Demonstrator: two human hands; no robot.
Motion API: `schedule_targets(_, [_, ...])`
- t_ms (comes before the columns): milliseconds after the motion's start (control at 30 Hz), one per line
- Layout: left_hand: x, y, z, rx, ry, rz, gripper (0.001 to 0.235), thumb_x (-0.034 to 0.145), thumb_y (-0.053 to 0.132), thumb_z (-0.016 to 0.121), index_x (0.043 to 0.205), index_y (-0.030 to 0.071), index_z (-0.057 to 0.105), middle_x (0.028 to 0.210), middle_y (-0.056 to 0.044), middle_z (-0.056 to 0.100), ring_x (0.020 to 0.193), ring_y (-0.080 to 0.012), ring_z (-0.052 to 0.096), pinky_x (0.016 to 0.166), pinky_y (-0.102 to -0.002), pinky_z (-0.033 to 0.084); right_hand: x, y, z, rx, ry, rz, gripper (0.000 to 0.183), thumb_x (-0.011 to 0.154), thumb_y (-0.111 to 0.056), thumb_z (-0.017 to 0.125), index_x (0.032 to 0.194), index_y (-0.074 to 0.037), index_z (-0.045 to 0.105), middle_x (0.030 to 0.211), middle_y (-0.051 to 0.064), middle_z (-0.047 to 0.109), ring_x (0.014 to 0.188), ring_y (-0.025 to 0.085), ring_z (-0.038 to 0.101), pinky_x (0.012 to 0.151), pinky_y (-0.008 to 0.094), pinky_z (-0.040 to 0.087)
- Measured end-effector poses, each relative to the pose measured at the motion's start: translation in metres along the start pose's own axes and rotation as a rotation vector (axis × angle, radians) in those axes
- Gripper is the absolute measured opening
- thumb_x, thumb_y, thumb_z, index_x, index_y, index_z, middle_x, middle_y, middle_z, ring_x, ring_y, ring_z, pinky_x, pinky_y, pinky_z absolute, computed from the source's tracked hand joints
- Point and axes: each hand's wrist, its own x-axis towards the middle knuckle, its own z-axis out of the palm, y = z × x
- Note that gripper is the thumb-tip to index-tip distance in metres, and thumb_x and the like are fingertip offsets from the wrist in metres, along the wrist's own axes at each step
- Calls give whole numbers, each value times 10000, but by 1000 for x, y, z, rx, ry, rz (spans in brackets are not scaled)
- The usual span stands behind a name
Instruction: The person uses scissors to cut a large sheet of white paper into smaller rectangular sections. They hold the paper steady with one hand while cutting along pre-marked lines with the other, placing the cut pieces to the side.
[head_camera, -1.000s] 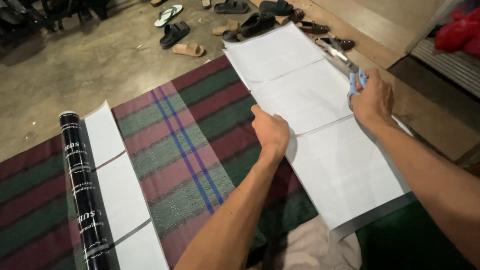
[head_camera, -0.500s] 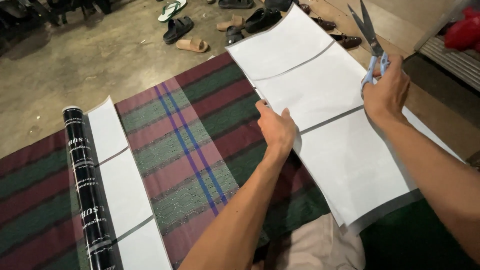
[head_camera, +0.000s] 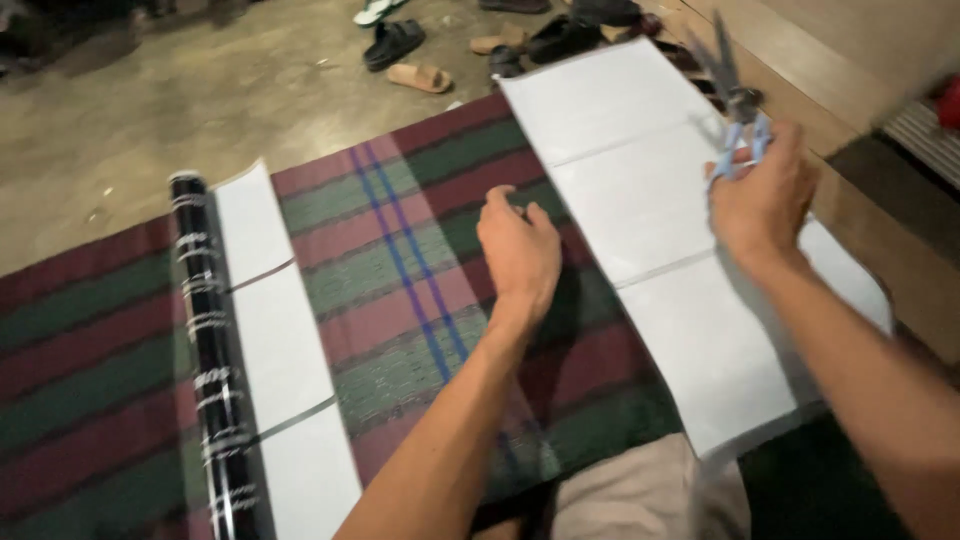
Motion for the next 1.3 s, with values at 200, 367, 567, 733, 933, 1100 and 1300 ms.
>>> schedule_targets(200, [15,-62,-118,227,268,165,192,794,-68,549,976,-35,600,790,-286,650,803,-499,694,734,-545,555,-99,-207,6,405,-202,-3,247,831,-25,734,1060,21,652,806,298,706,777,535,700,607,596,524])
schedule_targets(367, [10,-90,-221,685,337,-63,148,800,50,634,935,91,590,961,-123,599,950,-359,616,754,-421,561,-185,-309,54,406,-619,32,415,739,-200,853,1090,-67,675,950,197,761,963,452,719,800,573,566])
schedule_targets(567, [-10,-103,-326,1024,348,-209,217,799,130,703,1008,110,647,1230,-110,475,1125,-360,493,823,-407,468,-243,-394,52,455,-864,69,438,777,-248,858,1113,-76,635,942,96,788,965,370,750,799,530,589])
schedule_targets(733, [-23,-110,-366,838,181,-362,440,804,301,774,1172,112,622,1144,-154,500,1052,-421,574,884,-499,448,-247,-411,35,393,-847,21,443,840,-185,800,1190,-32,577,936,118,768,935,417,746,784,565,592])
schedule_targets(933, [-26,-113,-367,512,-74,-311,731,777,184,760,1387,0,400,1207,-309,547,1070,-493,649,906,-534,552,-254,-408,20,485,-869,45,368,847,-67,770,1163,51,622,931,208,755,913,441,745,720,547,587])
schedule_targets(1100, [-23,-105,-358,454,-52,-233,763,758,14,666,1434,-42,315,1059,-329,586,980,-552,676,860,-597,562,-254,-401,28,507,-794,82,385,835,-96,805,1185,-42,651,967,136,779,962,377,748,787,511,569])
schedule_targets(1300, [-6,-106,-322,273,-54,-123,741,736,74,650,1418,2,370,1051,-331,608,1001,-531,685,868,-562,581,-218,-365,48,422,-590,69,432,784,-144,867,1143,-66,642,974,158,778,1006,420,724,859,559,554])
